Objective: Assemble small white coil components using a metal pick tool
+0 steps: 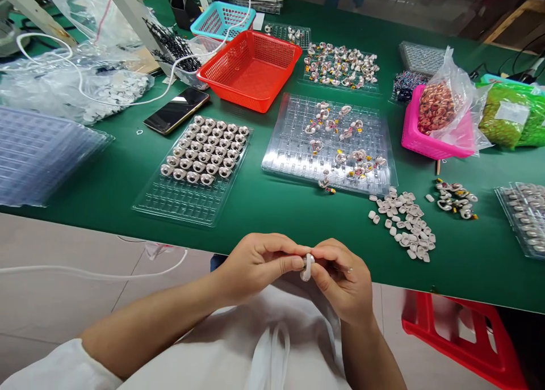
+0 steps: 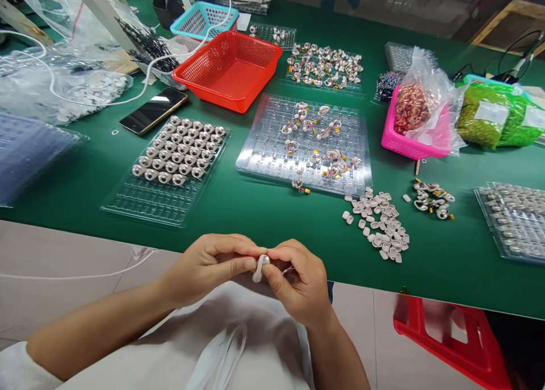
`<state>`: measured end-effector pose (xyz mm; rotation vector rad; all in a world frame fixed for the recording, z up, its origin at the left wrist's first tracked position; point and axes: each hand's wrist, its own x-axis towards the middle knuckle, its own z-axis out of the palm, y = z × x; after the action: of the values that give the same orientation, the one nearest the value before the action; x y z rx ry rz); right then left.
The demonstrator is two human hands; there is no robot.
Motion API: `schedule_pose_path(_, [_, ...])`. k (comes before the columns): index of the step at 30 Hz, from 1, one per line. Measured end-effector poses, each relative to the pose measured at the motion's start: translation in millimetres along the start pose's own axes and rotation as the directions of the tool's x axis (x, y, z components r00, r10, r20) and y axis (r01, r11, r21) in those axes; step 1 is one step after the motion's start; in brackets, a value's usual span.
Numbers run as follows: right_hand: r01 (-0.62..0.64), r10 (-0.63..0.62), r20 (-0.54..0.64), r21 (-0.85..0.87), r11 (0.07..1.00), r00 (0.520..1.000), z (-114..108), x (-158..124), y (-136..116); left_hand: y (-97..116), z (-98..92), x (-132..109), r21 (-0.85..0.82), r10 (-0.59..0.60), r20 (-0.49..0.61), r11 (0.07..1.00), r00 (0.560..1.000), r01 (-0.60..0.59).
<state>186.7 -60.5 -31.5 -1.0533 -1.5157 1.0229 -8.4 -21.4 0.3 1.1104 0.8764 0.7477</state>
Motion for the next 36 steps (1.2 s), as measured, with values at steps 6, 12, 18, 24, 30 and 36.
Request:
schedule_pose_path(6, [0.051, -0.009, 0.187, -0.222, 0.974, 0.982, -8, 7, -10, 11, -9.8, 15, -0.204, -0.375, 0.156, 0.893, 0.914, 0.401])
schedule_pose_path(12, [0.071, -0.022, 0.208, -0.23, 0.971, 0.978, -14, 11, -11, 14, -7.1, 23, -0.15, -0.384, 0.136, 0.903, 0.913, 0.402])
schedule_pose_path(18, [-0.133, 0.133, 0.008, 0.145, 0.98, 0.991, -3, -4, 6, 1, 2.4, 19, -0.063, -0.188, 0.043, 0.98, 0.981, 0.191])
schedule_pose_path(24, [-0.119, 0.208, -0.134, 0.486, 0.866, 0.969, 22, -15, 20, -19, 18.2, 16, 0.107, 0.186, 0.119, 0.974, 0.975, -0.199])
schedule_pose_path(30, [-0.059, 0.247, -0.262, 0.566, 0.822, 0.933, 37, -16, 14, -36, 34.0, 7, 0.073, 0.41, 0.039, 0.908, 0.911, -0.412])
schedule_pose_path(36, [-0.056, 0.262, -0.266, 0.595, 0.802, 0.928, 45, -13, 5, -35, 31.4, 1, 0.039, 0.509, -0.003, 0.86, 0.861, -0.509])
